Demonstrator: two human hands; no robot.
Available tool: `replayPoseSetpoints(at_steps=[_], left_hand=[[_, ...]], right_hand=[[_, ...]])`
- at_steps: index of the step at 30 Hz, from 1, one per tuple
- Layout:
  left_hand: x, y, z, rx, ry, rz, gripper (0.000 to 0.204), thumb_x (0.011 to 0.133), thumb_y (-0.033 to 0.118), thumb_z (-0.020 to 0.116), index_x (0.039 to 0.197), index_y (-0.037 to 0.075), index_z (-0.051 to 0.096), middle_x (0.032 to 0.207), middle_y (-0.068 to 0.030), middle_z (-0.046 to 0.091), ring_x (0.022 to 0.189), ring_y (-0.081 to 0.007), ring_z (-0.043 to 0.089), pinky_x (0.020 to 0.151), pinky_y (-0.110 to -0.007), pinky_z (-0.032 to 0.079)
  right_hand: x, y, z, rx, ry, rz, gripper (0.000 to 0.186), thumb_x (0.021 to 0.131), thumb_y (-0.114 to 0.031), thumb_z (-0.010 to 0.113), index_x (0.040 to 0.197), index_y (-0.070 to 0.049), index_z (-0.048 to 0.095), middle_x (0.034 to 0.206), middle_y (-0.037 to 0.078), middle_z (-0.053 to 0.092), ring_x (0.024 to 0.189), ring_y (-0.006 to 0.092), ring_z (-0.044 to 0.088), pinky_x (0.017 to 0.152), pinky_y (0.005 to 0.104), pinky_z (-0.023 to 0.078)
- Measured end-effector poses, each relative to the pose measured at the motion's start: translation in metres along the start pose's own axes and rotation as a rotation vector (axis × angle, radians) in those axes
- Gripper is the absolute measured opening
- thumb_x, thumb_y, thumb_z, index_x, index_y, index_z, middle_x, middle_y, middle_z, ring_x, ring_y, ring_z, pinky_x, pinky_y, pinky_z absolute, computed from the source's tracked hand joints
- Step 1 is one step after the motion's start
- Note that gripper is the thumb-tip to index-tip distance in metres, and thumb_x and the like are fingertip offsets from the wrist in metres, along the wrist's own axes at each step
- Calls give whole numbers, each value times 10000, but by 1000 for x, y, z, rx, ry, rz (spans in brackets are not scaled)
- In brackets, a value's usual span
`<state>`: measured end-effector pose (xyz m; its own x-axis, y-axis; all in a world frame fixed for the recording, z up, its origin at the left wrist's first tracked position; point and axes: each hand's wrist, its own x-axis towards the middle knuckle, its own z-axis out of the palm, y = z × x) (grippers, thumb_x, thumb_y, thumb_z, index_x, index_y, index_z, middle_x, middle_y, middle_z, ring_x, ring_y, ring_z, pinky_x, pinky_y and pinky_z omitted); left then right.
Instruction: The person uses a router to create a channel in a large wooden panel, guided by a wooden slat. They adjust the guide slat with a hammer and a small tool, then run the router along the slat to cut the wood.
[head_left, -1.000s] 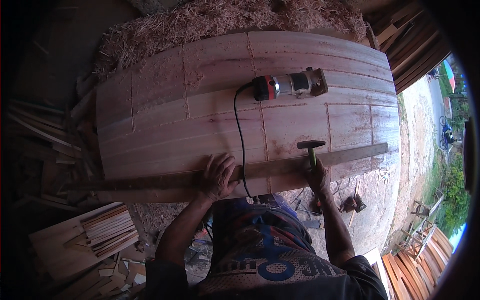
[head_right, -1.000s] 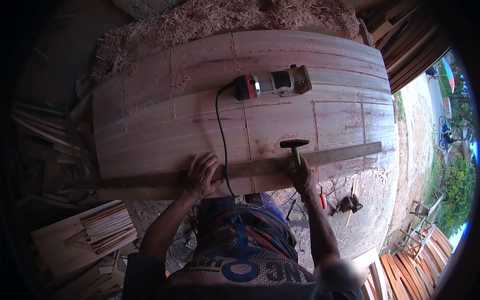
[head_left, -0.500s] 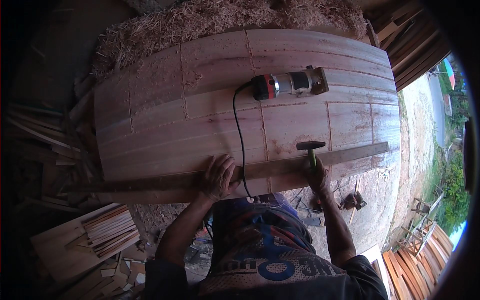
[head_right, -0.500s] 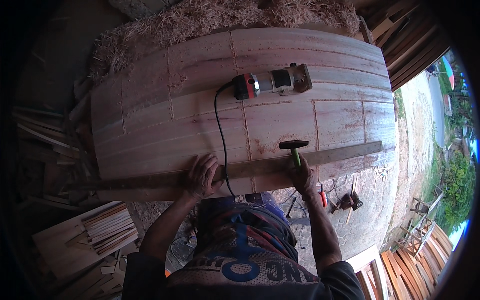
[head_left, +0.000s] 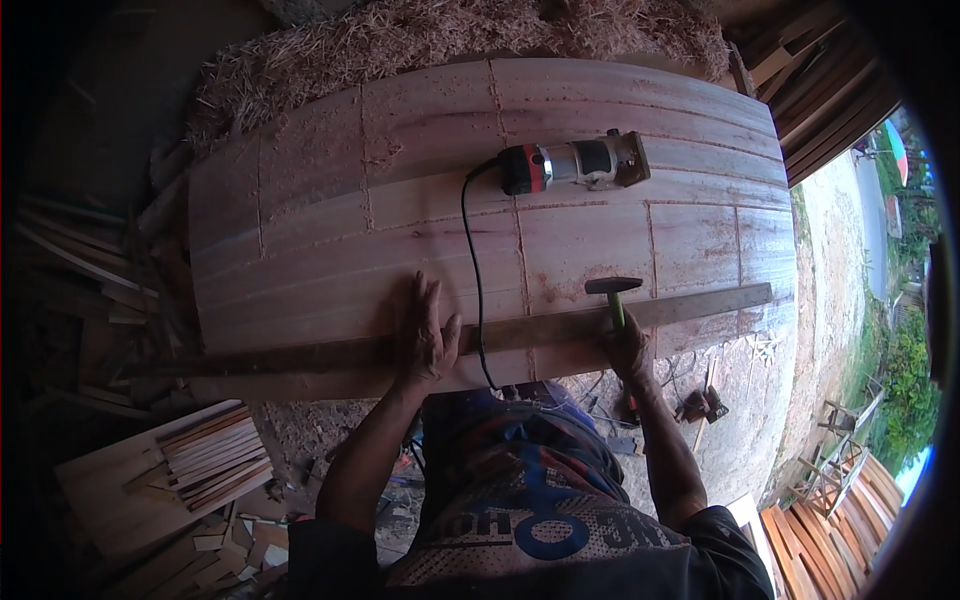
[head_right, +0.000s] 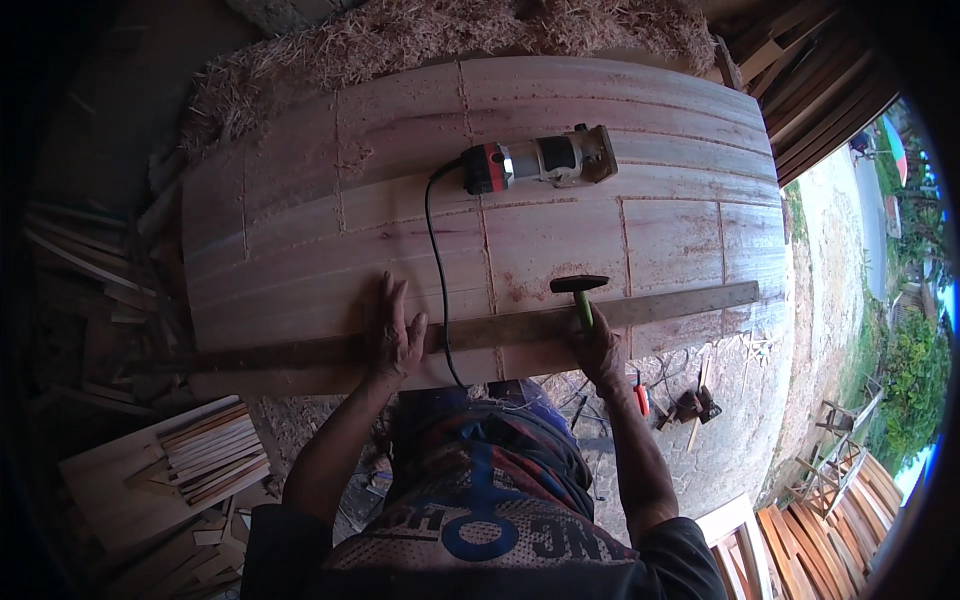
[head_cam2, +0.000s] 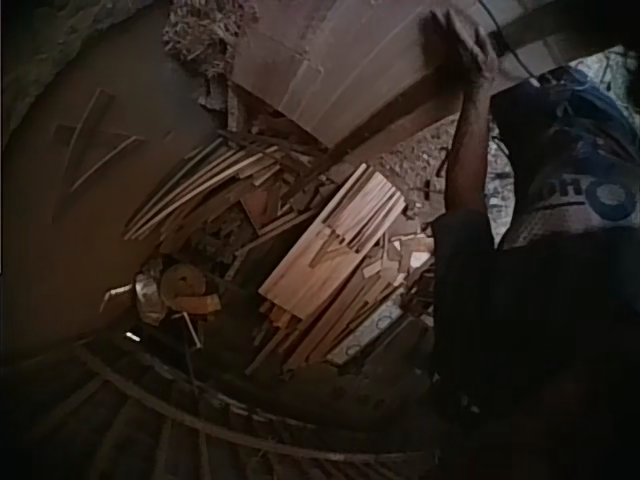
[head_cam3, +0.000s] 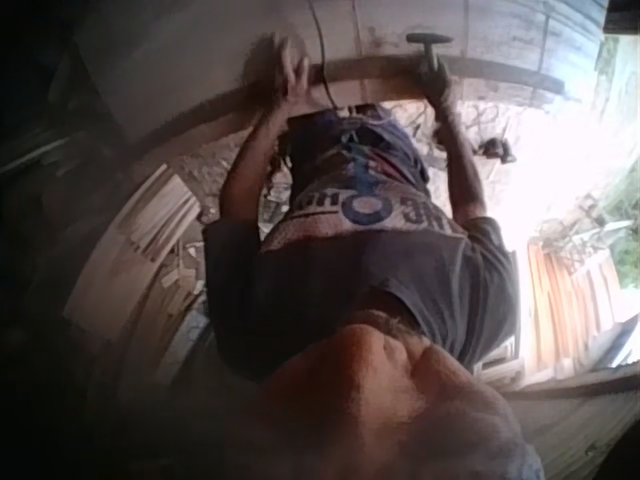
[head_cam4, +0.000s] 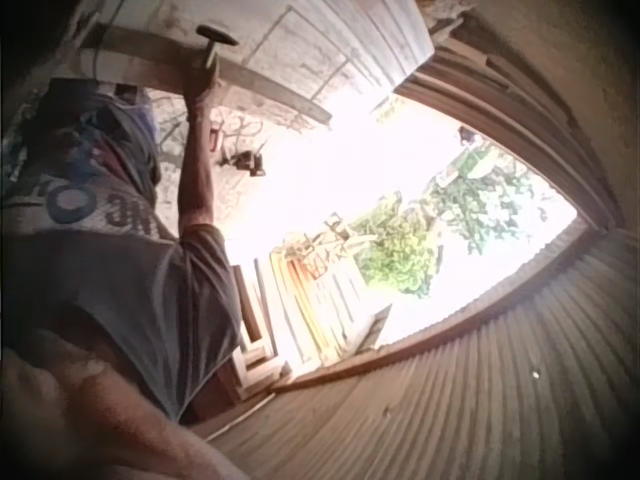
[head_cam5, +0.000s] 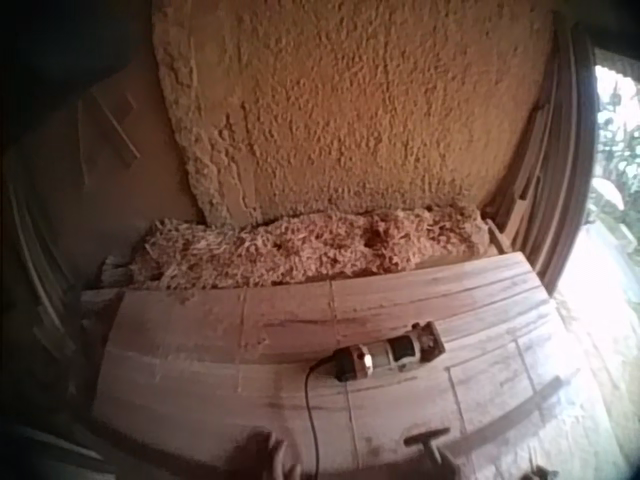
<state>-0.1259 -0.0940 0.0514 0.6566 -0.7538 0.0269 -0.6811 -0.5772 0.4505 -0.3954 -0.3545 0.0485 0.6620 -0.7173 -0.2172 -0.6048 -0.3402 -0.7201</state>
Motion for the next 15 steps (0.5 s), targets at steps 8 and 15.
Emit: replayPoseSetpoints(at_steps=[8, 15], left_hand=[[10, 21, 5, 199, -31, -230, 653, 1045, 351, 443, 1617, 113, 236, 1687, -130, 202, 1557, -354, 175, 1218, -628, 144], [8, 19, 6, 247, 19, -216, 613, 1042, 302, 429, 1607, 120, 274, 1683, -124, 220, 1551, -353, 202, 1210, -636, 158]], right_hand=[[-3, 7, -4, -26, -1, -31, 607, 878, -145, 690, 1455, -120, 501, 1072, 216, 703, 937, 366, 719, 764, 435, 562], [-36, -9, -10, -128, -32, -195, 441, 945, -242, 697, 1340, -115, 550, 902, 205, 699, 790, 433, 692, 646, 492, 539]])
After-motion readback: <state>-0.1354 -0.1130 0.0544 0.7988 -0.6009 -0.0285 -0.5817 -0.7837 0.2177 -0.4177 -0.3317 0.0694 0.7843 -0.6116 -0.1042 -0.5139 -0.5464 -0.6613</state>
